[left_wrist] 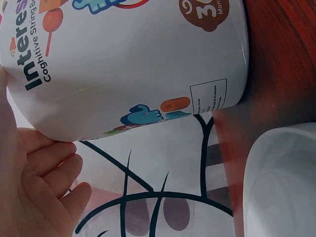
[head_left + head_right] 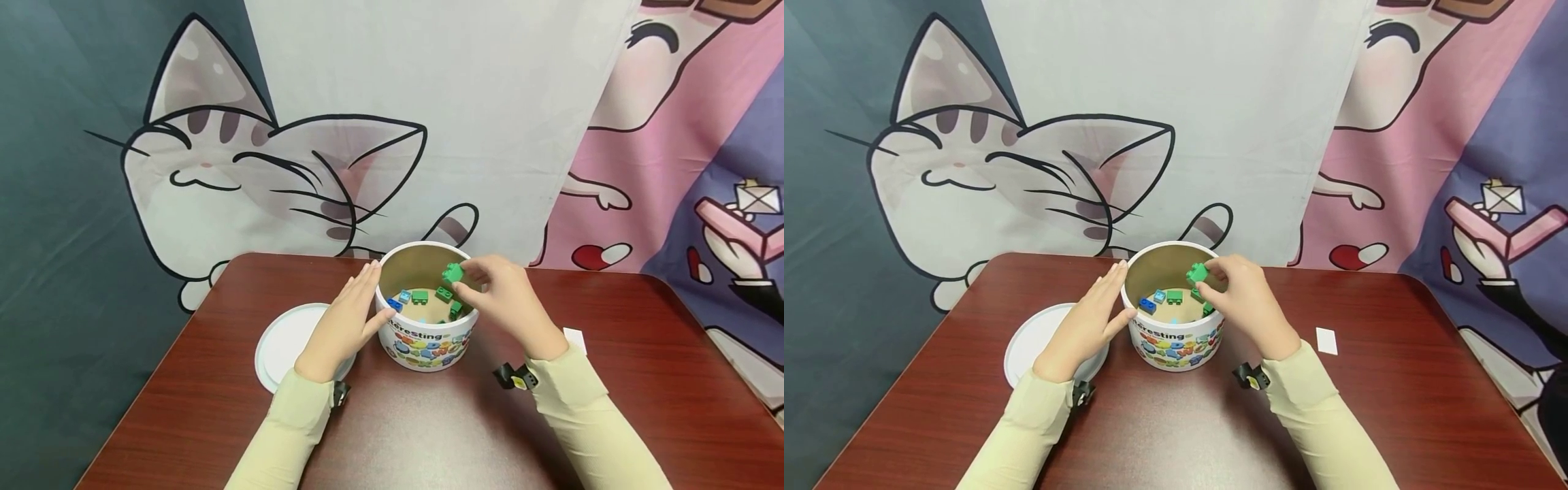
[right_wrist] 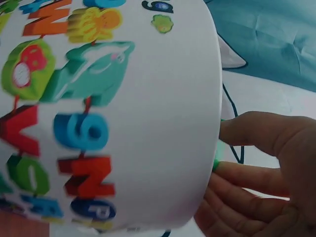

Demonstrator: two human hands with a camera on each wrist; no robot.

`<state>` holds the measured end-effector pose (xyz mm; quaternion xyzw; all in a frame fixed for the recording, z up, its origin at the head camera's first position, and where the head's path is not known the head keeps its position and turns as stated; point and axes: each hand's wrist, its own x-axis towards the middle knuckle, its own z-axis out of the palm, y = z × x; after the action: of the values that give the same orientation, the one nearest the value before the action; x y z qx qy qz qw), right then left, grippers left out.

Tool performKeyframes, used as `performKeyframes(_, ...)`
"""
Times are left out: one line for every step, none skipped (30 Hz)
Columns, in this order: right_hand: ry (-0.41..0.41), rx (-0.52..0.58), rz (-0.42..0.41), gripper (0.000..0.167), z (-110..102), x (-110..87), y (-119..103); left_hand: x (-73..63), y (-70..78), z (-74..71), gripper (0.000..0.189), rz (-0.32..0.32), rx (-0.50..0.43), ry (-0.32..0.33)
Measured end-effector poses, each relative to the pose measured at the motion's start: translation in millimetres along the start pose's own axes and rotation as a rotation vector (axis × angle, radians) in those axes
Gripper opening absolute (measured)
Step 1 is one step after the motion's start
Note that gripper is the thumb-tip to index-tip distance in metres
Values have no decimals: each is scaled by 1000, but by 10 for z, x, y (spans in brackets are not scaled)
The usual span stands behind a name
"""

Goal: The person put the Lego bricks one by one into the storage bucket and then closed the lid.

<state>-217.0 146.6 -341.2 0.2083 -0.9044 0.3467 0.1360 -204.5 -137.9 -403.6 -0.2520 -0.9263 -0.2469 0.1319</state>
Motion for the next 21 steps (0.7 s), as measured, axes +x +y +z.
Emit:
performKeyframes(-19, -3, 2, 29, 10, 23, -13, 1, 2, -1, 86, 0, -1, -1)
performKeyframes(-40, -4, 4, 28, 21, 47, -24, 1, 6, -2, 87, 0, -2, -1)
performKeyframes(-59, -8, 5, 28, 35, 72, -34, 1, 7, -3, 88, -3, -3, -3)
performKeyframes(-72, -17, 1, 28, 51, 101, -39, 1, 9, -5, 88, -2, -5, -2)
performKeyframes(-84, -29, -4, 27, 72, 132, -41, 0, 8, -7, 87, -3, -4, -1)
performKeyframes(-98, -45, -11, 25, 94, 165, -44, -2, 7, -10, 87, -3, -3, 1)
performKeyframes(-112, -66, -20, 23, 120, 200, -45, -5, 7, -14, 86, -3, -4, 3)
performKeyframes(-125, -89, -30, 21, 150, 236, -41, -7, 5, -16, 86, -3, -2, 5)
performKeyframes(-139, -112, -37, 19, 176, 269, -41, -8, 3, -18, 85, -3, 0, 6)
performKeyframes(-153, -136, -43, 18, 203, 303, -41, -10, 2, -21, 84, -2, 0, 7)
performKeyframes(-168, -160, -50, 16, 232, 339, -36, -11, 0, -23, 83, -3, 1, 7)
performKeyframes(-181, -185, -56, 15, 258, 370, -37, -12, -1, -24, 83, -4, 1, 7)
performKeyframes(-191, -207, -62, 15, 280, 399, -39, -12, -2, -24, 83, -4, 4, 6)
performKeyframes(-197, -230, -69, 15, 300, 424, -38, -13, -3, -23, 83, -4, 6, 4)
performKeyframes(-203, -253, -74, 15, 316, 445, -41, -12, -2, -22, 83, -4, 7, 2)
performKeyframes(-206, -271, -76, 15, 328, 460, -44, -11, -1, -20, 84, -4, 7, -2)
performKeyframes(-203, -285, -80, 15, 339, 471, -42, -9, 0, -17, 85, -4, 8, -5)
performKeyframes(-197, -294, -82, 15, 339, 471, -49, -7, 2, -14, 85, -3, 7, -7)
performKeyframes(-188, -298, -86, 15, 339, 468, -50, -4, 3, -11, 86, -3, 8, -9)
performKeyframes(-176, -296, -86, 14, 336, 460, -47, -2, 5, -9, 86, -4, 5, -10)
performKeyframes(-162, -282, -85, 13, 326, 446, -51, 1, 7, -9, 86, -3, 2, -10)
